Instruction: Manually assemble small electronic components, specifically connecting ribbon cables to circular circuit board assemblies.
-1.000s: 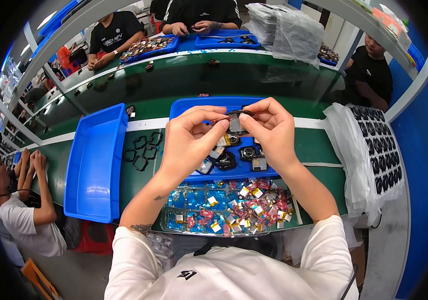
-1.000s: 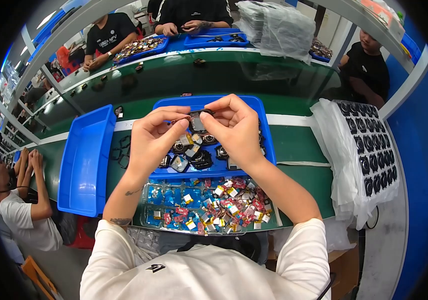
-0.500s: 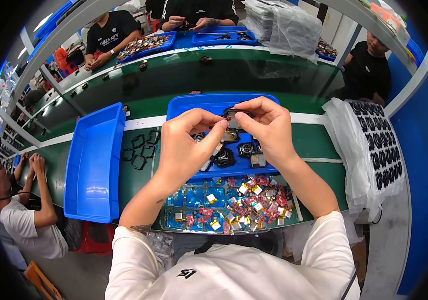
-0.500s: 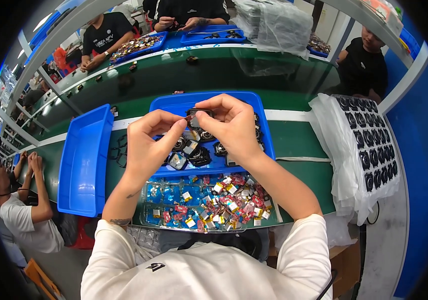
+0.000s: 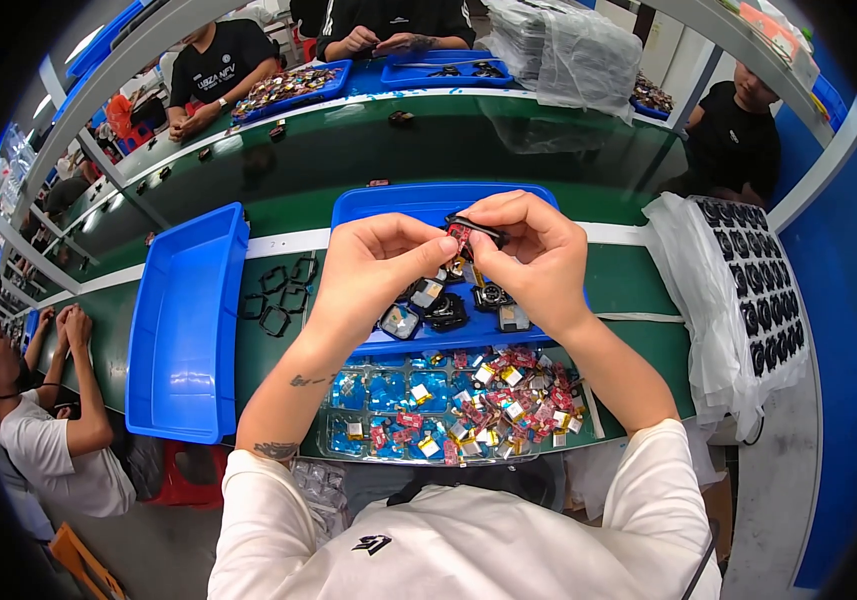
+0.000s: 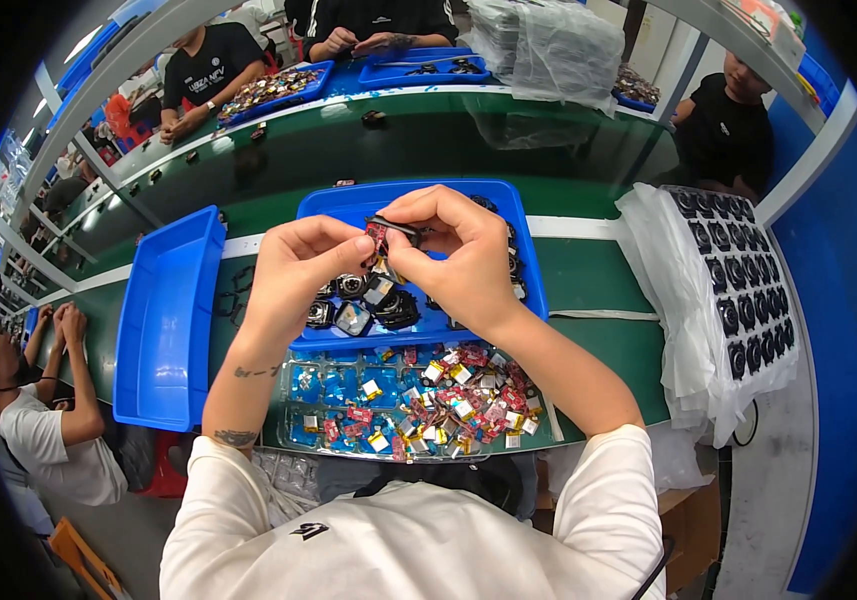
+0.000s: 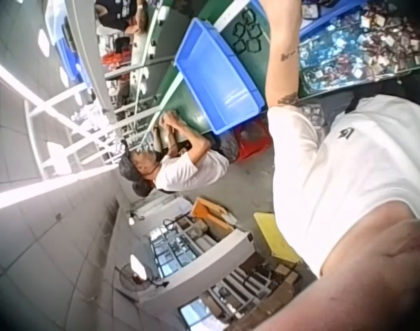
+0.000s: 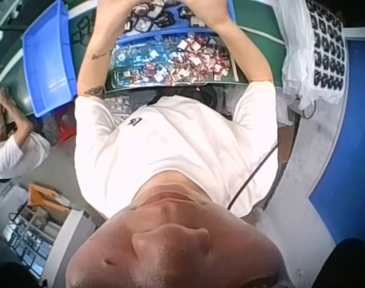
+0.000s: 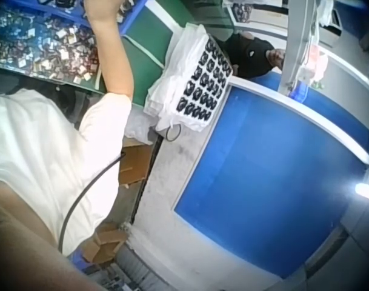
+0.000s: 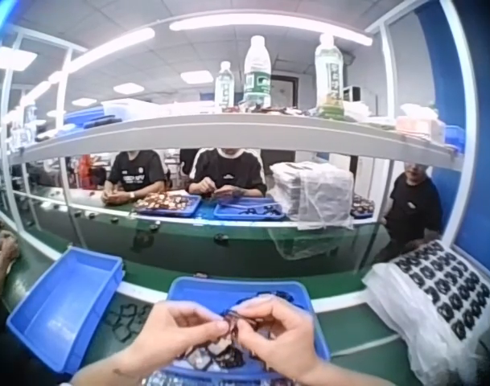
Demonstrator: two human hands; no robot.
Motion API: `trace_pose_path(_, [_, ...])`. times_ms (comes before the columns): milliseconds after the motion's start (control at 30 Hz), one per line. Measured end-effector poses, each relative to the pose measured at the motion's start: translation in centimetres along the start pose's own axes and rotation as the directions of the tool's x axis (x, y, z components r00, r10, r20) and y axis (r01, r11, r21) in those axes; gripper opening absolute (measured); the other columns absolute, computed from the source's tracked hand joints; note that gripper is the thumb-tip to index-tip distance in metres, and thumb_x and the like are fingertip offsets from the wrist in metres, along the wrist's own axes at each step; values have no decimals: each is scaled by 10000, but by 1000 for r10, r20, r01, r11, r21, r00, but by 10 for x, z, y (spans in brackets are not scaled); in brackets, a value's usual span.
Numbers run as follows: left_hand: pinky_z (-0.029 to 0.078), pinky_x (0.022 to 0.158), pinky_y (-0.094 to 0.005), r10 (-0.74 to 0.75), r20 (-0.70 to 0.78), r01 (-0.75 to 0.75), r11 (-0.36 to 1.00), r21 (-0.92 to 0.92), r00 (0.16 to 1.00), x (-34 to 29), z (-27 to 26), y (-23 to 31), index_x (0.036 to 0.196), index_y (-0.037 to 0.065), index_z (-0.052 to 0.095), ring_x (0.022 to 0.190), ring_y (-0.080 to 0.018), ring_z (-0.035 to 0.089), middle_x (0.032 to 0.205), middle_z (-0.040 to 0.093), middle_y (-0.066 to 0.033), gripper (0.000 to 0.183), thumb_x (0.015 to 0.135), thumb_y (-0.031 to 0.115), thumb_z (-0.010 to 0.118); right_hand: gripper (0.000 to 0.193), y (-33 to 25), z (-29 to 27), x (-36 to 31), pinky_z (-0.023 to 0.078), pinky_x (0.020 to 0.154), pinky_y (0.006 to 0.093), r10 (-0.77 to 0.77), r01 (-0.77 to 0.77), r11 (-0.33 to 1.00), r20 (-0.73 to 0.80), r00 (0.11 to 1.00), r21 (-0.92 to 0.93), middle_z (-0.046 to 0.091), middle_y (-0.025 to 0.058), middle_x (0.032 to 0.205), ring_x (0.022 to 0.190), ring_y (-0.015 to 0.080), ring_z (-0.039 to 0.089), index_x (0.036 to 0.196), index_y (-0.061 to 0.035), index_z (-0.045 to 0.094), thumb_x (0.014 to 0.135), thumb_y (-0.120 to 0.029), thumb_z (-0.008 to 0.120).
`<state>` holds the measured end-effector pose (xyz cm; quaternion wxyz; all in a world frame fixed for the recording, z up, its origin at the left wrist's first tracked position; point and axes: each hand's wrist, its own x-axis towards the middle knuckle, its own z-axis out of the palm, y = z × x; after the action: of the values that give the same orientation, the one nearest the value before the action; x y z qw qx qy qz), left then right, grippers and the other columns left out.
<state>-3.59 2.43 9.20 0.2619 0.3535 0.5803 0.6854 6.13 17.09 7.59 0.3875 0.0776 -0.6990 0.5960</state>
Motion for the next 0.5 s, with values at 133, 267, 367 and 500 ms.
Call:
trace_pose_path(133, [454, 562, -163, 87, -124, -76, 993, 88, 988, 2, 7, 2, 771, 20, 594, 642, -41, 590, 730, 651, -31, 169, 773, 92, 746, 154, -2, -3, 0, 526, 769, 263, 5, -9, 997, 52, 999, 72, 612, 125, 955, 885, 159, 616, 915, 50, 600, 772, 103, 615])
trace_pose_path(267, [425, 533, -150, 149, -109, -118, 961, 250, 983, 5, -1, -1, 746, 41, 554, 611, -20, 562, 687, 620, -7, 215, 759, 98, 761, 115, -4, -6, 6, 534, 750, 247, 46, -53, 995, 84, 995, 89, 629, 84, 930, 852, 121, 630, 897, 34, 601, 794, 42, 650])
trace_pose_path(367, [410, 535, -147, 190, -70, -160, 939, 304, 979, 6, -8, 6, 751, 33, 568, 601, -13, 541, 666, 596, 9, 198, 772, 106, 752, 85, -3, -17, 23, 538, 725, 260, 136, -148, 981, 92, 986, 129, 674, 110, 839, 772, 151, 662, 887, 48, 616, 808, 30, 644])
trace_pose_path(500, [434, 596, -170, 224, -134, -194, 958, 209, 965, 6, -20, 19, 779, 25, 599, 643, -39, 569, 685, 614, -2, 206, 818, 189, 717, 142, 42, -77, 69, 484, 643, 213, 199, -209, 973, -108, 974, -98, 681, 82, 807, 749, 128, 651, 925, 12, 650, 816, -79, 664])
